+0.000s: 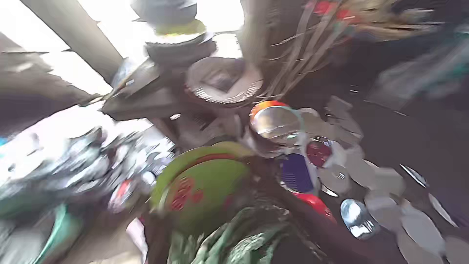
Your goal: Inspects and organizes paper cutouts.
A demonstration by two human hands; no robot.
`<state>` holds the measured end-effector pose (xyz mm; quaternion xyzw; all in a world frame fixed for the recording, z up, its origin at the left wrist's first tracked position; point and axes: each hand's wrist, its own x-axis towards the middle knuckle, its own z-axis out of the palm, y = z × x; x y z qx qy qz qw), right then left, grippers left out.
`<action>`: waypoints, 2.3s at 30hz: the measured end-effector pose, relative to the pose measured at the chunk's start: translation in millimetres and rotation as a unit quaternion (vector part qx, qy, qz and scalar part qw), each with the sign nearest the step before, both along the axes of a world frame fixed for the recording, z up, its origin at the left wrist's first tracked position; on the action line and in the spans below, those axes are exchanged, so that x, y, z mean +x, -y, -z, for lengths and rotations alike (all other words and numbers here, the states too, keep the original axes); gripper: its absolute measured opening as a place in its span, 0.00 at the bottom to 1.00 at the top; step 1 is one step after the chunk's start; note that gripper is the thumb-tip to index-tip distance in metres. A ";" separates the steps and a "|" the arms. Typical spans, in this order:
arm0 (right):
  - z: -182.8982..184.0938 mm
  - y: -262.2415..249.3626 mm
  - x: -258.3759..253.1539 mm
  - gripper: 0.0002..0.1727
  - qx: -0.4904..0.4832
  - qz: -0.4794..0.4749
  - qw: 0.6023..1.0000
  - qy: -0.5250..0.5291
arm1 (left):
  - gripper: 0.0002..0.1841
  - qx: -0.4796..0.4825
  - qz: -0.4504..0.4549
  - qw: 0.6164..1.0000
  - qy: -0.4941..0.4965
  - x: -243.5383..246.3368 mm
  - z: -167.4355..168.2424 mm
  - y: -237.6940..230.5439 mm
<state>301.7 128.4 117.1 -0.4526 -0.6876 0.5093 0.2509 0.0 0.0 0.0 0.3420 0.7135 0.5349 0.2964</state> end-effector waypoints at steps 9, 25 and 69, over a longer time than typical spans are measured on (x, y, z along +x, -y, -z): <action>57.4 -10.7 0.4 0.22 0.175 0.003 0.985 0.005 | 0.22 0.227 0.088 0.967 0.076 27.9 -1.5 -13.0; 13.2 43.5 4.0 0.33 0.073 -0.134 0.961 0.230 | 0.39 0.000 0.089 0.992 -0.088 40.2 -6.4 -22.0; 326.4 9.0 315.5 0.47 -0.218 0.428 0.858 0.180 | 0.31 -0.290 0.011 0.939 -0.185 48.9 22.7 -74.9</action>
